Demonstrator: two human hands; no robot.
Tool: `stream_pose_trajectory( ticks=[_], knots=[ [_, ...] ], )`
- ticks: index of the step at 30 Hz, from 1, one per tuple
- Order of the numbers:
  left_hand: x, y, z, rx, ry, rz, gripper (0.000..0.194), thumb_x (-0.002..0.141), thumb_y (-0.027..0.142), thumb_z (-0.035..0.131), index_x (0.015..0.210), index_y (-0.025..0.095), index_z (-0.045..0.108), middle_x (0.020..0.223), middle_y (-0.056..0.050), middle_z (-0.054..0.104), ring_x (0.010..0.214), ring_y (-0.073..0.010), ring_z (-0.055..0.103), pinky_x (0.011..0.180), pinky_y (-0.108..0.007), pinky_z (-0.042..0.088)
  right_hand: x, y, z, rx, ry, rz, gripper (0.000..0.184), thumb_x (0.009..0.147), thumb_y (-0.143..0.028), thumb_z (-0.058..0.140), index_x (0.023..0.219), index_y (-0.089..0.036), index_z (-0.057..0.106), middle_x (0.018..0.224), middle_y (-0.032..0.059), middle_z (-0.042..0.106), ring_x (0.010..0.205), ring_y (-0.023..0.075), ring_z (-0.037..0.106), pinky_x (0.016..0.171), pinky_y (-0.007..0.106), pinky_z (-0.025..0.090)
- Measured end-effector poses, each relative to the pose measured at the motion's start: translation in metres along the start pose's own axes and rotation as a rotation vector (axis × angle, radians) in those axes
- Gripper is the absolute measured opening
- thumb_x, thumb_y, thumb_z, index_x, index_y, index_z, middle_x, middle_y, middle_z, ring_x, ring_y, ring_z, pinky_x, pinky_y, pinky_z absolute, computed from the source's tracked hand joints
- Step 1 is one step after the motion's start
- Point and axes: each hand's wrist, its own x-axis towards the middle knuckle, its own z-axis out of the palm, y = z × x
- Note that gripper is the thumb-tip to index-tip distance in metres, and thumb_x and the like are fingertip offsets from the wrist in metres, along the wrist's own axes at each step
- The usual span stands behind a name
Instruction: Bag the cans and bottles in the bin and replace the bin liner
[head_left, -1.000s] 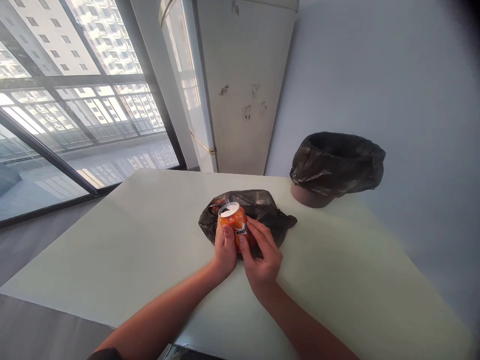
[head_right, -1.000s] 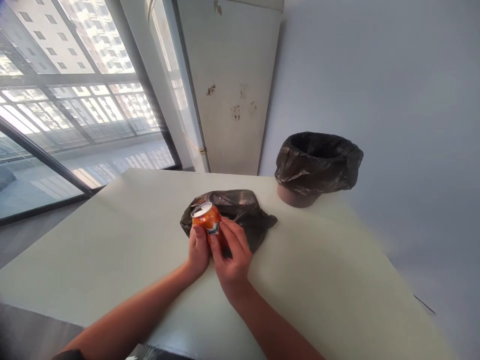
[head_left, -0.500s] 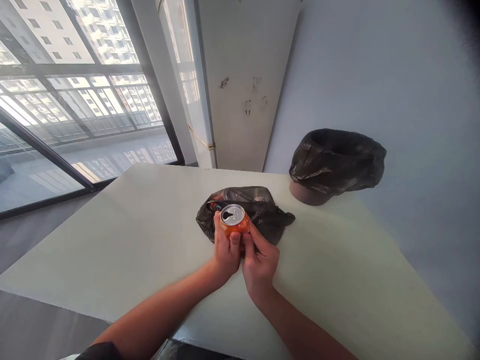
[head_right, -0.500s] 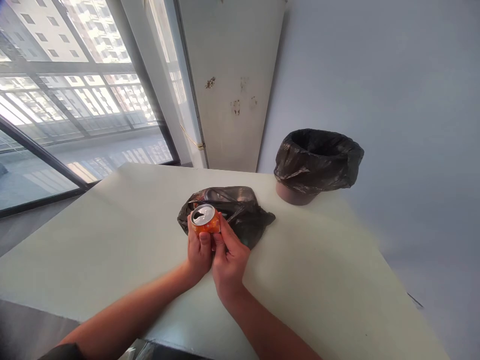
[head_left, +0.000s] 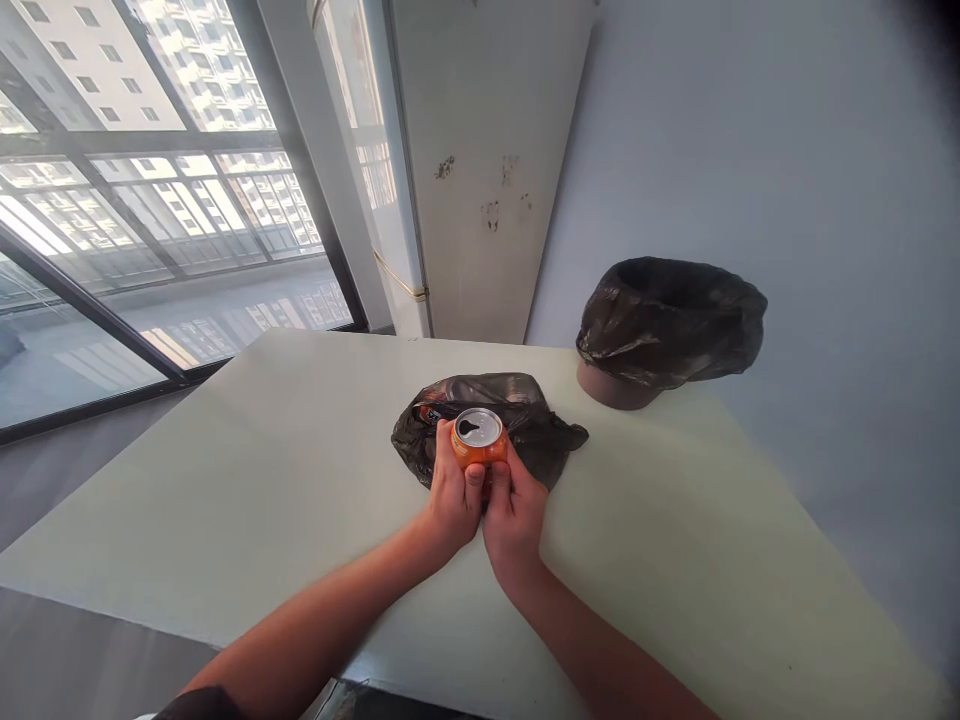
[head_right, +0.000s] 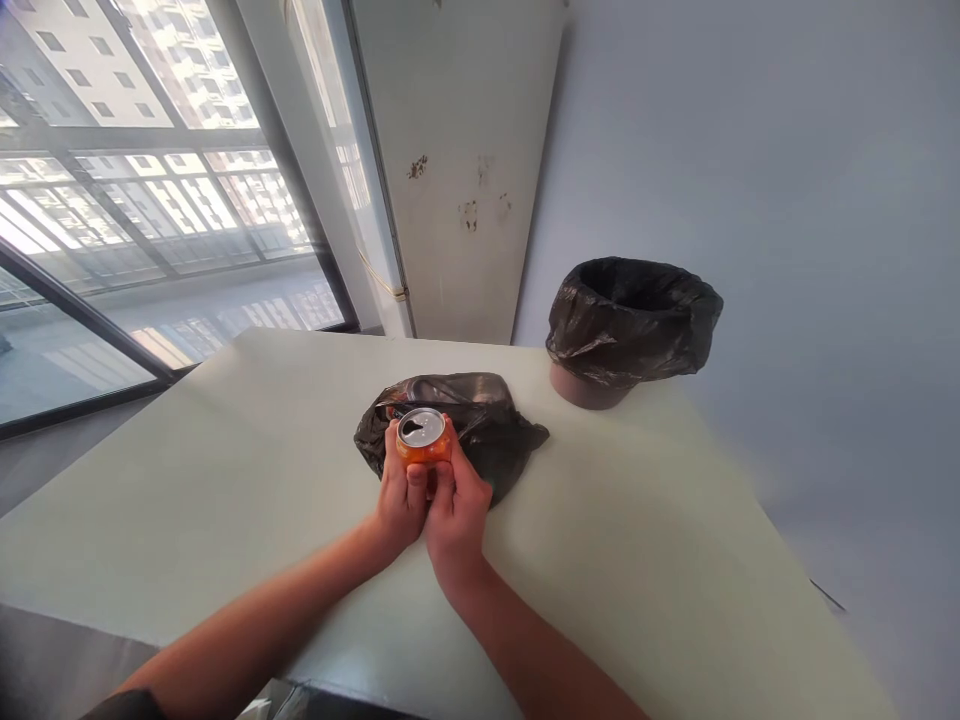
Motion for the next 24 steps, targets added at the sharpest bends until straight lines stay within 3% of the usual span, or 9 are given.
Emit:
stream_pose_trajectory(
  ticks=[3, 5, 7, 10, 14, 17, 21, 24],
  knots=[
    [0.002, 0.002, -0.002, 0.036, -0.028, 0.053, 0.066, 0.107, 0.073, 0.039, 0.136, 0.016, 0.056, 0.12, -0.015, 0.059, 0.104, -0.0272, 0.061, 0.1, -0.045, 0.053, 0.002, -0.002, -0.004, 0.057, -0.034, 0.053, 0.045, 0.11, -0.049, 0.049, 0.118, -0.02, 0.083, 0.091, 0.0078, 0.082, 0.074, 0.0222, 0.076, 0.062, 0.03, 0.062],
    [0.003, 0.003, -0.003, 0.054, -0.035, 0.055, 0.066, 0.107, 0.073, 0.04, 0.138, 0.017, 0.054, 0.12, -0.015, 0.058, 0.105, -0.0278, 0.06, 0.1, -0.046, 0.053, 0.005, -0.001, -0.006, 0.085, -0.058, 0.092, 0.047, 0.11, -0.052, 0.049, 0.11, -0.019, 0.083, 0.085, 0.0063, 0.079, 0.068, 0.0205, 0.071, 0.058, 0.029, 0.059],
    [0.007, 0.004, -0.004, 0.081, -0.056, 0.054, 0.066, 0.106, 0.073, 0.043, 0.139, 0.017, 0.051, 0.122, -0.015, 0.057, 0.109, -0.0287, 0.059, 0.102, -0.047, 0.052, 0.009, 0.001, -0.008, 0.104, -0.074, 0.125, 0.049, 0.109, -0.055, 0.051, 0.108, -0.018, 0.083, 0.08, 0.0051, 0.076, 0.068, 0.0201, 0.069, 0.062, 0.03, 0.058],
    [0.015, 0.011, -0.009, 0.039, -0.129, 0.032, 0.062, 0.107, 0.069, 0.047, 0.142, 0.018, 0.05, 0.127, -0.016, 0.059, 0.115, -0.0294, 0.06, 0.105, -0.047, 0.052, 0.018, 0.005, -0.008, 0.182, -0.052, 0.189, 0.049, 0.106, -0.059, 0.056, 0.113, -0.017, 0.081, 0.092, 0.0066, 0.078, 0.083, 0.0215, 0.071, 0.076, 0.032, 0.06],
    [0.028, 0.023, -0.016, -0.229, -0.197, -0.155, 0.042, 0.113, 0.054, 0.044, 0.139, 0.023, 0.057, 0.134, -0.013, 0.067, 0.121, -0.0267, 0.066, 0.104, -0.04, 0.054, 0.032, 0.009, -0.005, 0.434, -0.009, 0.332, 0.055, 0.099, -0.07, 0.063, 0.1, -0.016, 0.075, 0.095, 0.0084, 0.078, 0.085, 0.0216, 0.072, 0.081, 0.036, 0.062],
    [0.033, 0.026, -0.018, -0.401, -0.234, -0.26, 0.039, 0.11, 0.052, 0.055, 0.135, 0.023, 0.062, 0.132, -0.011, 0.071, 0.116, -0.0252, 0.07, 0.1, -0.037, 0.058, 0.035, 0.01, -0.003, 0.483, -0.018, 0.371, 0.056, 0.097, -0.072, 0.064, 0.1, -0.016, 0.073, 0.102, 0.0107, 0.078, 0.092, 0.0236, 0.074, 0.085, 0.039, 0.063],
    [0.03, 0.023, -0.013, -0.441, -0.097, -0.339, 0.044, 0.106, 0.053, 0.064, 0.137, 0.023, 0.062, 0.123, -0.011, 0.075, 0.109, -0.0242, 0.073, 0.093, -0.036, 0.061, 0.032, 0.007, -0.007, 0.322, 0.063, 0.302, 0.05, 0.099, -0.061, 0.069, 0.125, -0.018, 0.073, 0.123, 0.0126, 0.078, 0.11, 0.025, 0.074, 0.095, 0.04, 0.062],
    [0.025, 0.022, -0.007, -0.39, 0.006, -0.331, 0.049, 0.099, 0.049, 0.075, 0.138, 0.023, 0.062, 0.134, -0.013, 0.069, 0.121, -0.0267, 0.069, 0.089, -0.033, 0.062, 0.029, 0.002, -0.011, 0.274, 0.113, 0.219, 0.042, 0.099, -0.054, 0.073, 0.125, -0.021, 0.073, 0.122, 0.0113, 0.078, 0.103, 0.0232, 0.075, 0.088, 0.037, 0.063]
  ],
)
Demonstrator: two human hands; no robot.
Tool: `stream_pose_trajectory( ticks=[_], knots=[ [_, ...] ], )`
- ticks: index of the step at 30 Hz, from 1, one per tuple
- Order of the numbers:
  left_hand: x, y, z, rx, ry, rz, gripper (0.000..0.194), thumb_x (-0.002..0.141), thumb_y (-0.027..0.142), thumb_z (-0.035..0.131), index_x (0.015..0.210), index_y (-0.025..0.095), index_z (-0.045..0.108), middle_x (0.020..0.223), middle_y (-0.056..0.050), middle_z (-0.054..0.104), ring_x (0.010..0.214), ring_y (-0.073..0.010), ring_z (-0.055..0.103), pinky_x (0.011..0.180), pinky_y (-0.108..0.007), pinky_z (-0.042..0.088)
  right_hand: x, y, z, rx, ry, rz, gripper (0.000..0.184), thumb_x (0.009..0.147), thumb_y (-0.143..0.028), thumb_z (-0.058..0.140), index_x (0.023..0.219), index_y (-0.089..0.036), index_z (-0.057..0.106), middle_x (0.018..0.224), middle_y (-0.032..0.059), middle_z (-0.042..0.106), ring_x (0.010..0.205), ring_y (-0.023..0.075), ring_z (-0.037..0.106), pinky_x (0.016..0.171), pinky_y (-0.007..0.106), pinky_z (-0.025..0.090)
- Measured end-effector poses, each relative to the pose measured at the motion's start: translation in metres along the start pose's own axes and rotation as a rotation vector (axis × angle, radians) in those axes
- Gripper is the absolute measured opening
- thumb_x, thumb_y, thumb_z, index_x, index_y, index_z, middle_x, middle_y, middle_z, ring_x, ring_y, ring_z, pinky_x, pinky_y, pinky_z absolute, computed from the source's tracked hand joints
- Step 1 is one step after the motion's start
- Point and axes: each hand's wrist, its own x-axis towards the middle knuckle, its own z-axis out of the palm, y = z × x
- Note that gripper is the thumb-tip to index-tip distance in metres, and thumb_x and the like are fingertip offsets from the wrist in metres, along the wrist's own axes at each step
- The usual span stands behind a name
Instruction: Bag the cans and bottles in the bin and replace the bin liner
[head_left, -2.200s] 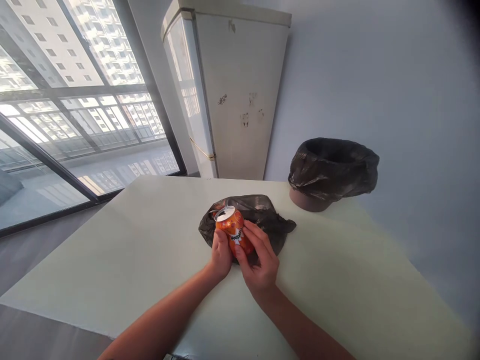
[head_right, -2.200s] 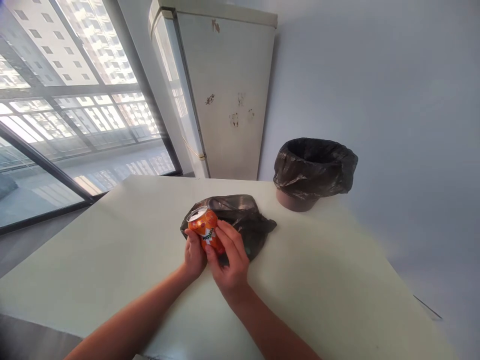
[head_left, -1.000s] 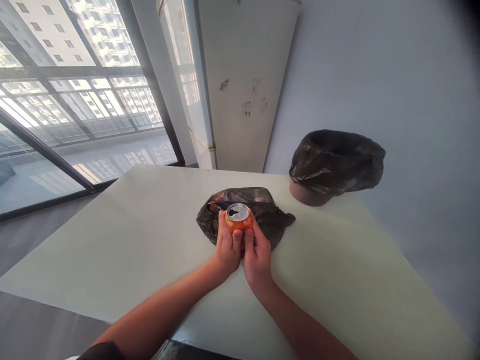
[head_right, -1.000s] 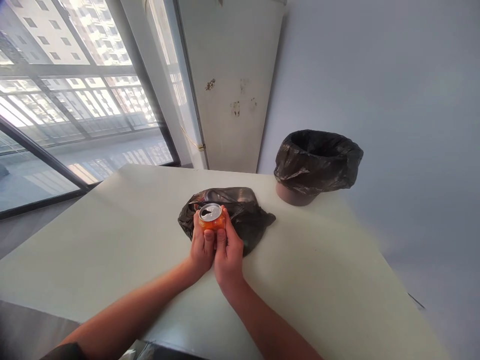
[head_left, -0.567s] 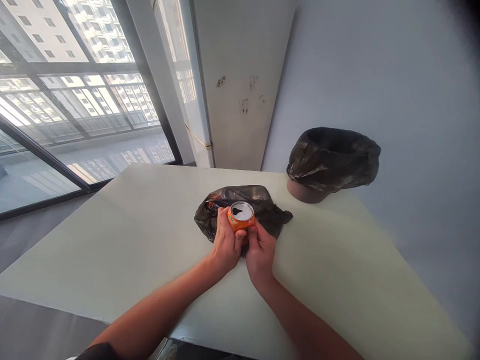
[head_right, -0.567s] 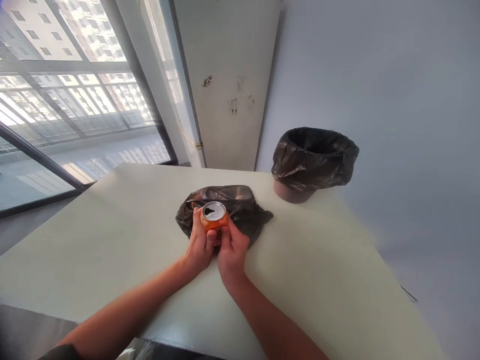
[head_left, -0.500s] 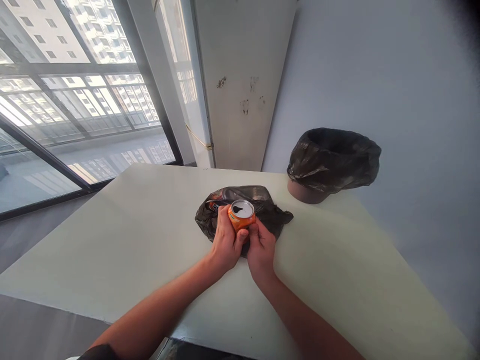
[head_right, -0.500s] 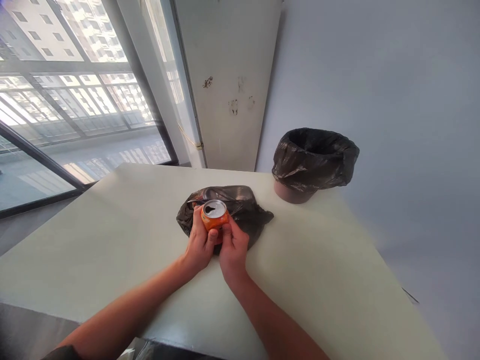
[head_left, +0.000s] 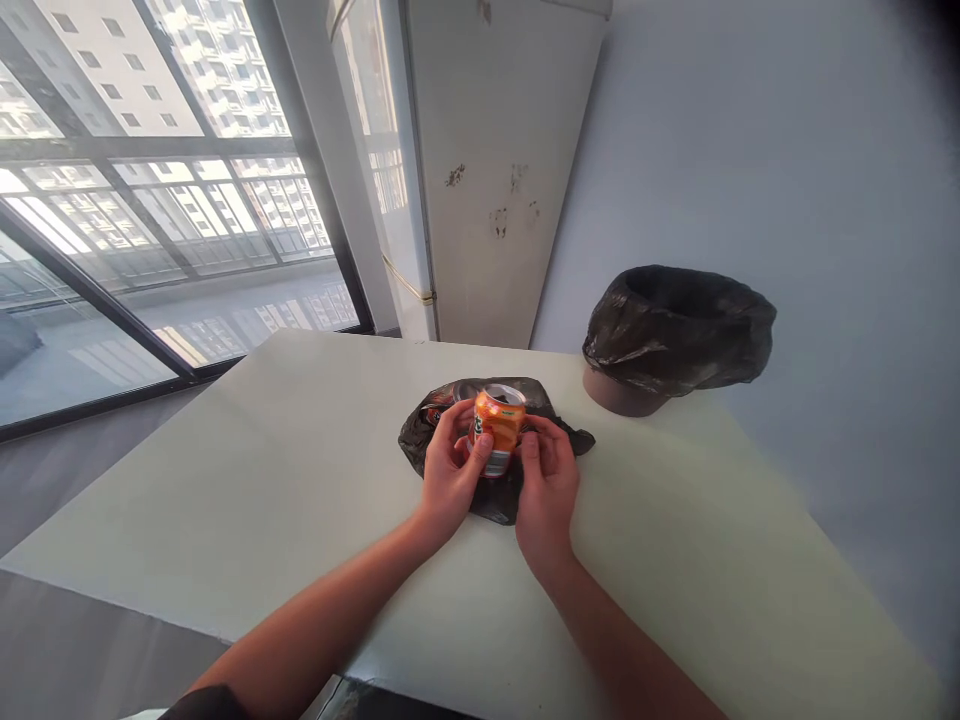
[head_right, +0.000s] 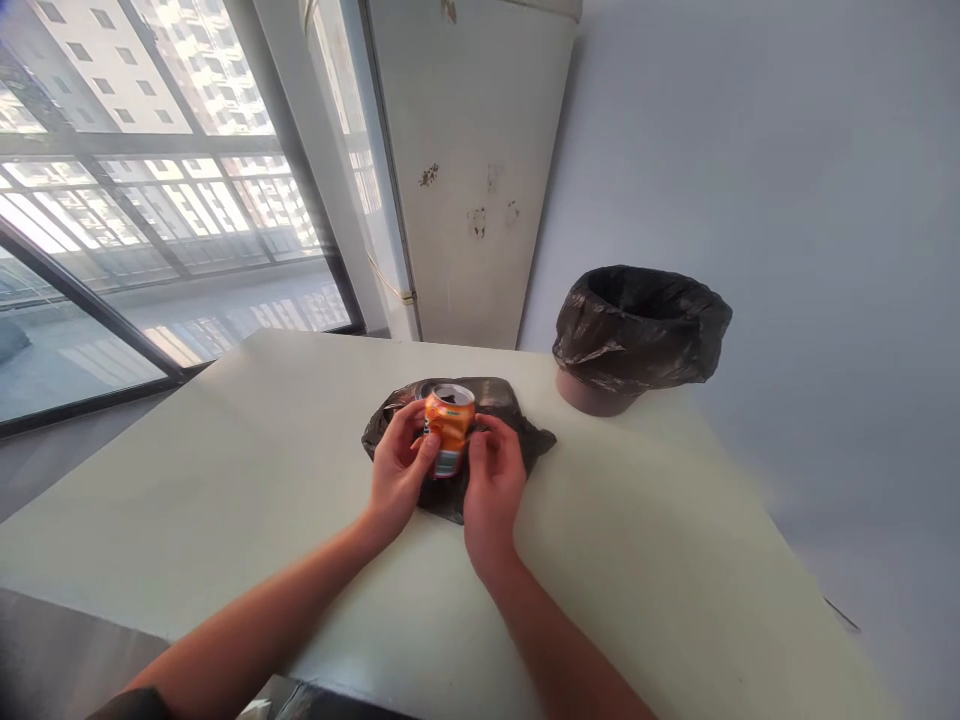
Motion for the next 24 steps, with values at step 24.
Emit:
stream_pose_trajectory(
  ticks=[24],
  knots=[
    [-0.032, -0.021, 0.025, 0.213, 0.245, 0.281, 0.053, 0.093, 0.035, 0.082, 0.137, 0.026, 0.053, 0.124, -0.007, 0.05, 0.113, -0.0217, 0.064, 0.096, -0.038, 0.061, 0.003, -0.01, 0.002, 0.11, 0.058, 0.029, 0.014, 0.08, -0.031, 0.085, 0.086, -0.018, 0.081, 0.086, 0.0067, 0.08, 0.079, 0.0201, 0.074, 0.073, 0.034, 0.062]
  ],
)
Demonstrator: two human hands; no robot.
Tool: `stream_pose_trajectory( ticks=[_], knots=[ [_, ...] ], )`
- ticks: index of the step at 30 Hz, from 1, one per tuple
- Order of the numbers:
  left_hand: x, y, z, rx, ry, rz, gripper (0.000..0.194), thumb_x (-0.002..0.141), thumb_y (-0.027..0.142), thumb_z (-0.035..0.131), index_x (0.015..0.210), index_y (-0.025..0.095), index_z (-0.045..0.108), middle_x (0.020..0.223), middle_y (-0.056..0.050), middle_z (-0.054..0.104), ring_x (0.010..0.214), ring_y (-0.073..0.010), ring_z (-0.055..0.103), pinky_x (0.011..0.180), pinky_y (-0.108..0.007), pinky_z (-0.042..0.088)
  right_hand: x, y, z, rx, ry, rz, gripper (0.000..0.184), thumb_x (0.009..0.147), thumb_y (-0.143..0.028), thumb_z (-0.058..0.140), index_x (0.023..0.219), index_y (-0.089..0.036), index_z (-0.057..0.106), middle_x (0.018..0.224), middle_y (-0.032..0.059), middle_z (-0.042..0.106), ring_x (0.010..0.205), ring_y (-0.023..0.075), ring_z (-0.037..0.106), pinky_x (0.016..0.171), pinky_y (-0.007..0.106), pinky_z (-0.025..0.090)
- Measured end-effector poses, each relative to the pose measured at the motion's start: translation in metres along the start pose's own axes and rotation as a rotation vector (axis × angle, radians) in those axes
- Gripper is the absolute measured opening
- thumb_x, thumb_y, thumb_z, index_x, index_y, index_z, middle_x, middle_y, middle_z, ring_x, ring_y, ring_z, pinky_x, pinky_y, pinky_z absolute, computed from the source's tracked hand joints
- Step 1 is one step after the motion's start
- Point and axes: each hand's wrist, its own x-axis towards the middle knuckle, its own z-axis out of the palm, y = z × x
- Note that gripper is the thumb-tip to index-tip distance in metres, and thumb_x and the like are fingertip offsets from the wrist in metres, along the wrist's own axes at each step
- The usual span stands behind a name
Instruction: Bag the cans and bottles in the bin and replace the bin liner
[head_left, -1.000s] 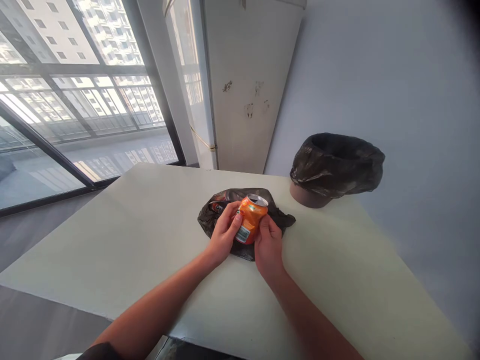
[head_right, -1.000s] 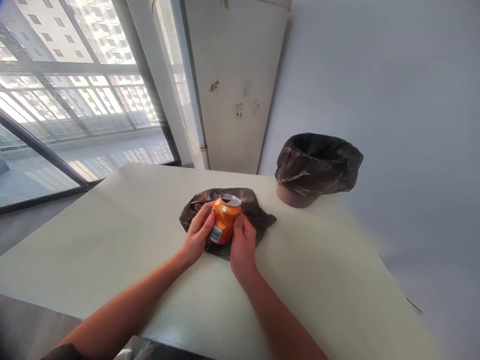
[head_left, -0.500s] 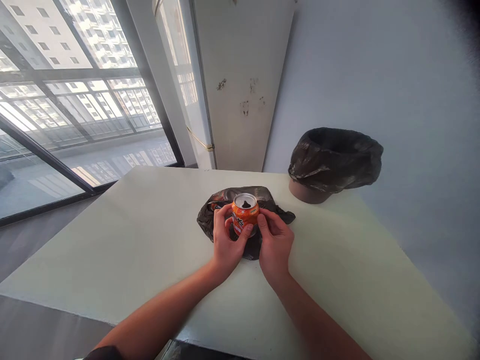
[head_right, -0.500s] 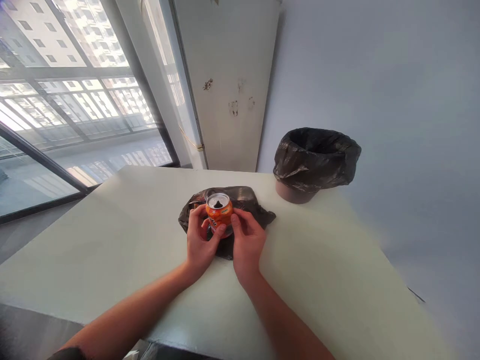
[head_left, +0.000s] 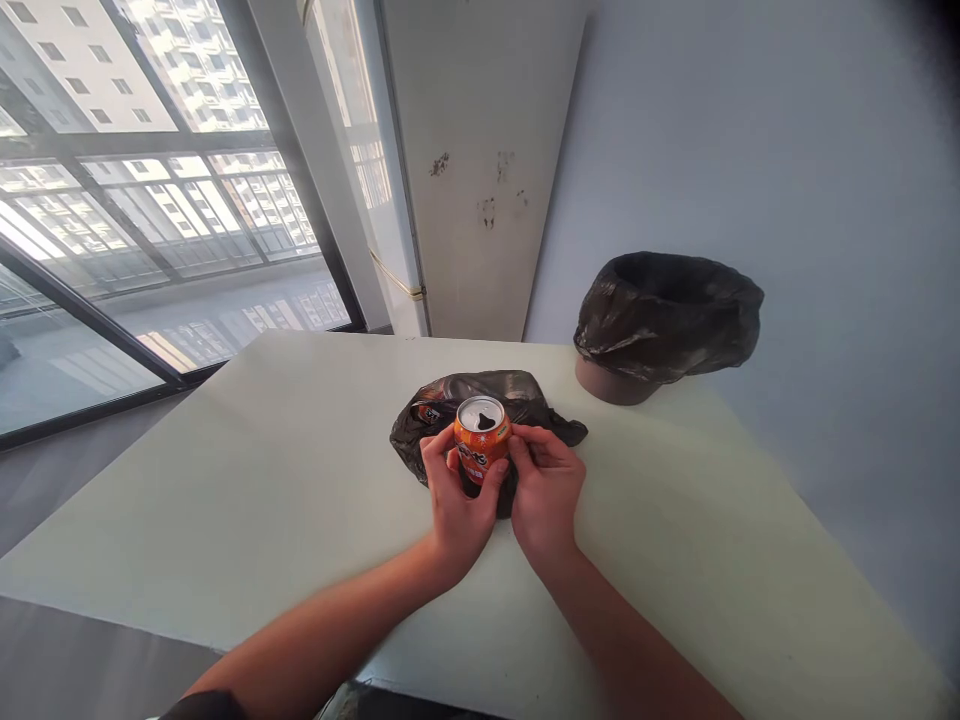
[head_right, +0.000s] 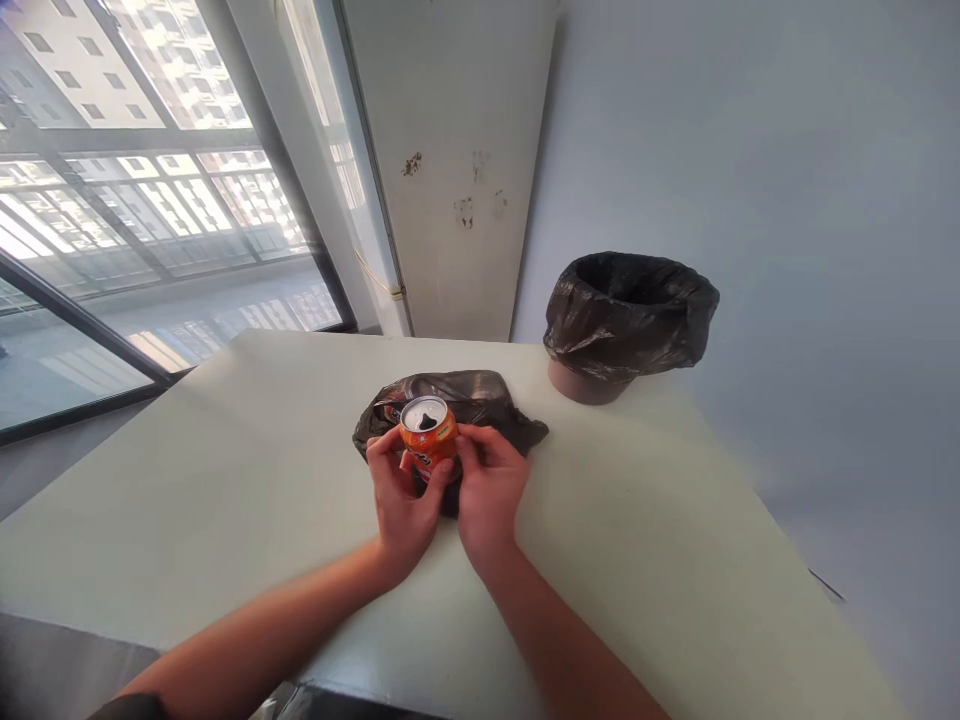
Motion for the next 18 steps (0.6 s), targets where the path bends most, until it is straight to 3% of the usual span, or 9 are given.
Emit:
stream_pose_trajectory(
  ticks=[6, 11, 15, 18],
  knots=[
    [-0.005, -0.001, 0.0, 0.019, -0.006, -0.057, 0.056, 0.096, 0.038, 0.079, 0.141, 0.024, 0.05, 0.126, -0.01, 0.049, 0.116, -0.0241, 0.062, 0.093, -0.038, 0.062, -0.008, 0.005, 0.005, -0.029, 0.011, -0.028, 0.012, 0.086, -0.028, 0.076, 0.088, -0.019, 0.069, 0.082, 0.0012, 0.068, 0.078, 0.0147, 0.067, 0.072, 0.026, 0.058],
    [0.006, 0.004, -0.002, -0.089, -0.024, -0.172, 0.054, 0.093, 0.041, 0.083, 0.134, 0.025, 0.053, 0.131, -0.011, 0.056, 0.127, -0.0265, 0.062, 0.095, -0.037, 0.062, -0.005, 0.012, 0.002, -0.042, -0.05, 0.029, 0.029, 0.094, -0.043, 0.076, 0.108, -0.02, 0.067, 0.099, 0.0059, 0.073, 0.09, 0.0195, 0.073, 0.074, 0.03, 0.061],
    [0.017, 0.006, -0.006, -0.237, -0.052, -0.233, 0.048, 0.096, 0.044, 0.081, 0.131, 0.026, 0.054, 0.127, -0.01, 0.062, 0.117, -0.0229, 0.068, 0.091, -0.034, 0.063, -0.006, 0.013, 0.0, -0.148, -0.278, -0.06, 0.038, 0.103, -0.047, 0.068, 0.13, -0.021, 0.07, 0.133, 0.0126, 0.073, 0.122, 0.0259, 0.072, 0.1, 0.041, 0.063],
    [0.017, 0.007, -0.007, -0.251, -0.033, -0.228, 0.046, 0.098, 0.046, 0.078, 0.132, 0.027, 0.054, 0.127, -0.011, 0.063, 0.113, -0.0216, 0.069, 0.089, -0.032, 0.063, -0.01, 0.013, 0.001, -0.239, -0.298, -0.199, 0.038, 0.107, -0.042, 0.063, 0.138, -0.023, 0.073, 0.144, 0.012, 0.07, 0.133, 0.0267, 0.067, 0.114, 0.047, 0.057]
  ],
)
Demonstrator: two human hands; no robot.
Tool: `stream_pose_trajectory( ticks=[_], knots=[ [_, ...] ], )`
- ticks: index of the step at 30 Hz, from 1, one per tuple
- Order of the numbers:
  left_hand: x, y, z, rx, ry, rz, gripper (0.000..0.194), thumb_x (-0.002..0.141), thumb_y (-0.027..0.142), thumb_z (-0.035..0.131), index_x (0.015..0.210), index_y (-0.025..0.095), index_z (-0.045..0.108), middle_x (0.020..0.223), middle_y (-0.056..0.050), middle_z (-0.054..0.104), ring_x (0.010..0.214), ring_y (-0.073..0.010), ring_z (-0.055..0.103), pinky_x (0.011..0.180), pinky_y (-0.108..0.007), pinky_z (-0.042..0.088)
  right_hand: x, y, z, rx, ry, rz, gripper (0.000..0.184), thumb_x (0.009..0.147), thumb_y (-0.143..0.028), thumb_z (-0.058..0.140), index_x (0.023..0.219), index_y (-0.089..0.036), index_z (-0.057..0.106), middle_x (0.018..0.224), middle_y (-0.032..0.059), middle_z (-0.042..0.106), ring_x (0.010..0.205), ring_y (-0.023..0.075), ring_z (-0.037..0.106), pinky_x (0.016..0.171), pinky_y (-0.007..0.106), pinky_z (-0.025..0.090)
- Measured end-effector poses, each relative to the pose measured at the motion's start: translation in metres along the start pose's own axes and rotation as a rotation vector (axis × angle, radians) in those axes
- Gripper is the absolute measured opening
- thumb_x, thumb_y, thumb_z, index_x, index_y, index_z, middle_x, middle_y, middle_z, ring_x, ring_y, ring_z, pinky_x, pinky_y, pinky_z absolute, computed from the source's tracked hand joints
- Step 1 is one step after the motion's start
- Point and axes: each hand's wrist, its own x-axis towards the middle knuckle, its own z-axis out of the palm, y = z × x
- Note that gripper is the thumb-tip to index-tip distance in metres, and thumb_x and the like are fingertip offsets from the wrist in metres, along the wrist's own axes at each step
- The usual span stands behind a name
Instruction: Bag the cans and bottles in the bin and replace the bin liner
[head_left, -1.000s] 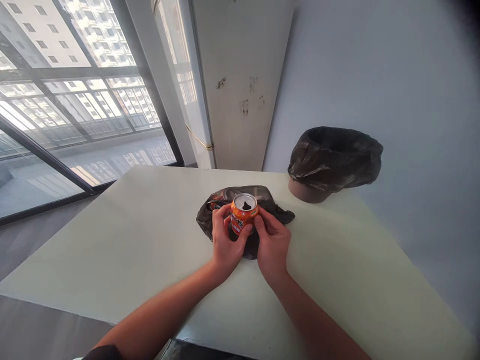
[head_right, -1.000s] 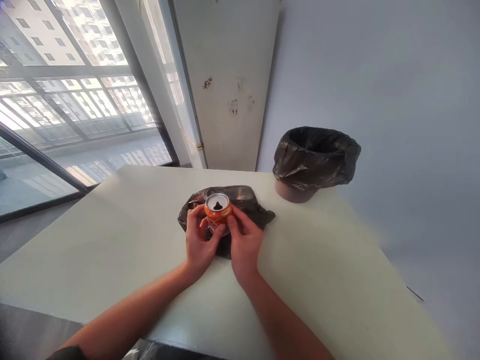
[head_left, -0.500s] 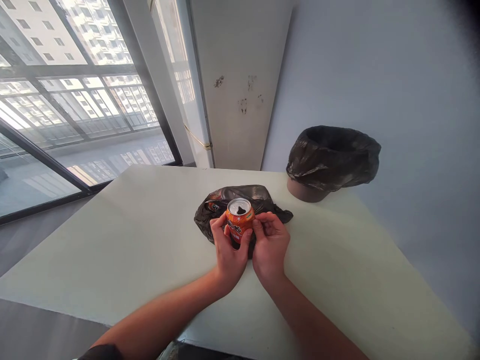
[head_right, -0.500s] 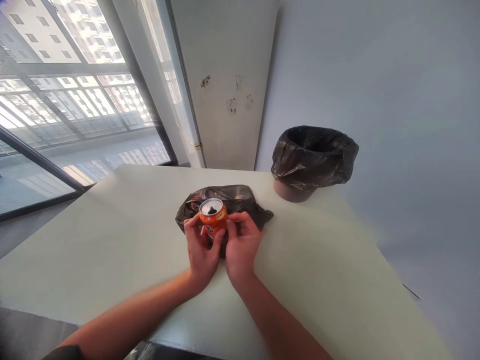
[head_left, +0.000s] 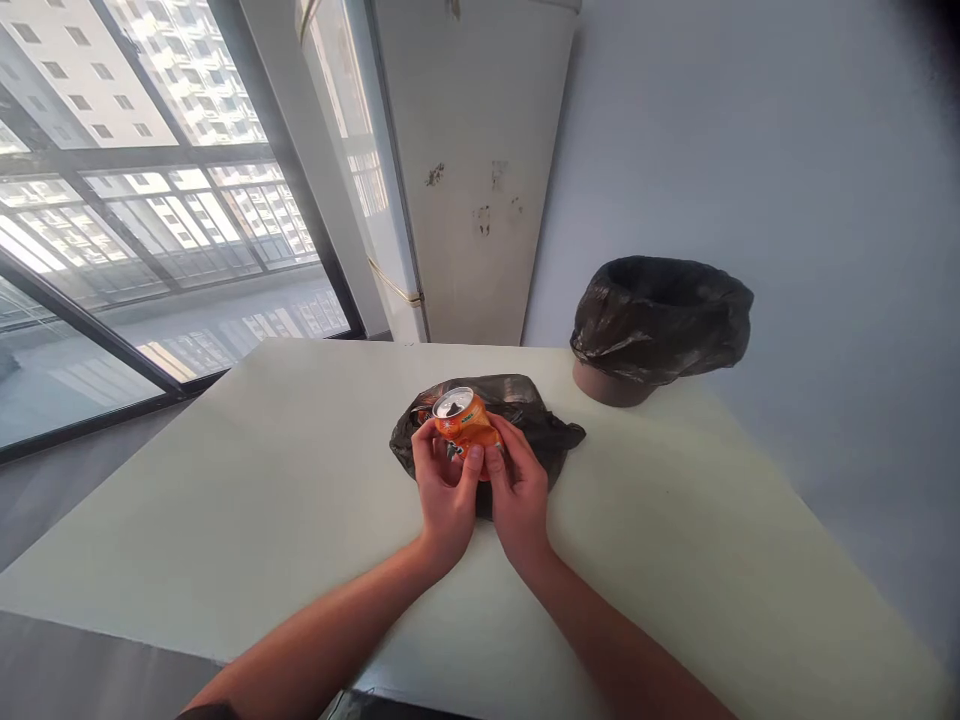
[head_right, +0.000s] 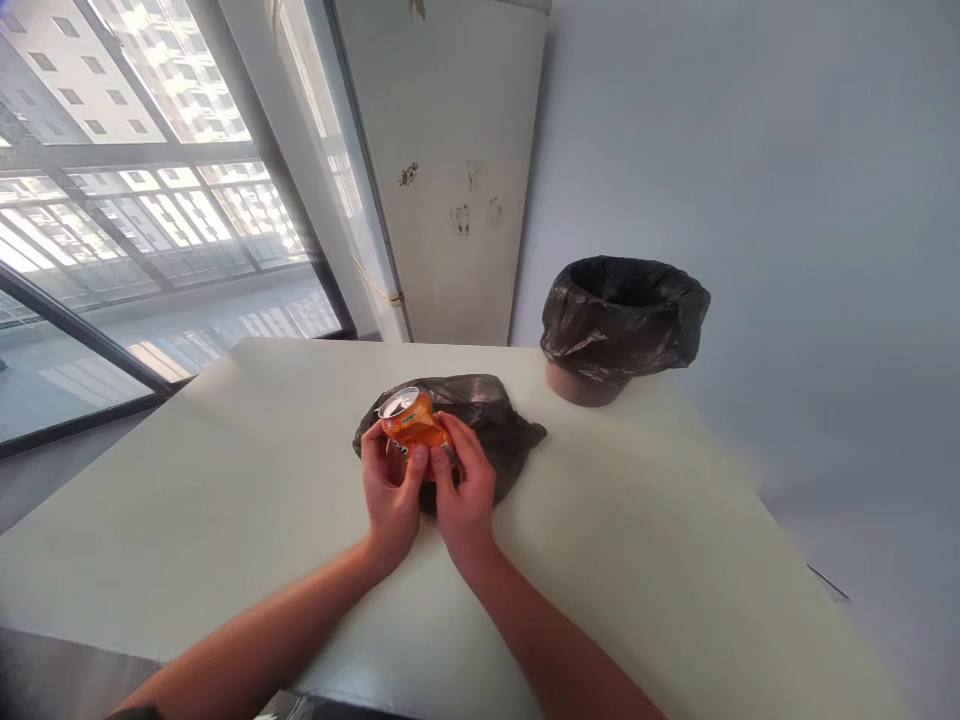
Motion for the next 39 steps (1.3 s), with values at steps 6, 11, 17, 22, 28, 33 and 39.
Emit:
stream_pose_trajectory(
  ticks=[6, 11, 17, 22, 28, 33, 39],
  knots=[
    [-0.012, -0.001, 0.005, 0.049, 0.021, 0.062, 0.042, 0.101, 0.043, 0.076, 0.129, 0.027, 0.05, 0.116, -0.007, 0.064, 0.096, -0.0164, 0.07, 0.082, -0.028, 0.06, -0.007, 0.001, 0.002, -0.105, 0.096, -0.071, 0.033, 0.11, -0.037, 0.06, 0.132, -0.023, 0.08, 0.135, 0.0104, 0.077, 0.125, 0.0252, 0.073, 0.111, 0.046, 0.061],
    [-0.016, -0.004, 0.004, 0.044, 0.022, 0.062, 0.039, 0.103, 0.044, 0.073, 0.127, 0.027, 0.048, 0.115, -0.006, 0.063, 0.096, -0.0157, 0.068, 0.083, -0.027, 0.059, -0.004, -0.005, 0.001, -0.097, 0.085, -0.135, 0.03, 0.109, -0.031, 0.061, 0.13, -0.023, 0.081, 0.134, 0.0102, 0.079, 0.124, 0.025, 0.076, 0.108, 0.045, 0.064],
    [-0.012, -0.003, 0.001, 0.004, -0.006, -0.013, 0.036, 0.101, 0.044, 0.076, 0.121, 0.026, 0.052, 0.11, -0.004, 0.065, 0.096, -0.0155, 0.068, 0.082, -0.026, 0.059, -0.001, -0.002, -0.003, -0.144, 0.111, -0.26, 0.024, 0.107, -0.026, 0.065, 0.122, -0.023, 0.082, 0.126, 0.0107, 0.08, 0.12, 0.0261, 0.076, 0.108, 0.05, 0.064],
    [0.009, 0.0, -0.003, -0.245, -0.123, -0.188, 0.037, 0.101, 0.053, 0.073, 0.123, 0.024, 0.067, 0.114, -0.006, 0.072, 0.1, -0.0203, 0.072, 0.088, -0.032, 0.061, -0.004, 0.008, -0.001, -0.007, 0.127, -0.241, 0.043, 0.094, -0.028, 0.083, 0.134, -0.024, 0.066, 0.14, 0.0132, 0.069, 0.134, 0.0282, 0.068, 0.114, 0.052, 0.06],
    [0.032, 0.0, -0.013, -0.388, -0.239, -0.296, 0.046, 0.098, 0.055, 0.074, 0.134, 0.026, 0.071, 0.14, -0.011, 0.073, 0.134, -0.0325, 0.068, 0.113, -0.046, 0.057, -0.006, 0.007, 0.003, -0.056, 0.055, -0.205, 0.055, 0.094, -0.032, 0.08, 0.142, -0.023, 0.054, 0.14, 0.0145, 0.059, 0.132, 0.0272, 0.064, 0.113, 0.05, 0.059],
    [0.037, 0.002, -0.018, -0.381, -0.394, -0.231, 0.07, 0.087, 0.068, 0.081, 0.141, 0.025, 0.069, 0.152, -0.014, 0.066, 0.138, -0.0392, 0.066, 0.111, -0.051, 0.061, -0.003, 0.013, 0.004, -0.258, 0.108, -0.398, 0.052, 0.088, -0.023, 0.085, 0.132, -0.025, 0.057, 0.129, 0.011, 0.06, 0.124, 0.0274, 0.064, 0.108, 0.051, 0.06],
    [0.072, 0.011, -0.045, -0.301, -0.461, -0.19, 0.065, 0.077, 0.065, 0.09, 0.124, 0.022, 0.077, 0.13, -0.015, 0.077, 0.117, -0.0403, 0.077, 0.097, -0.053, 0.067, -0.009, 0.019, 0.005, -0.389, 0.042, -0.596, 0.06, 0.089, -0.022, 0.086, 0.14, -0.024, 0.053, 0.135, 0.0153, 0.059, 0.126, 0.03, 0.063, 0.105, 0.055, 0.061]
  ],
)
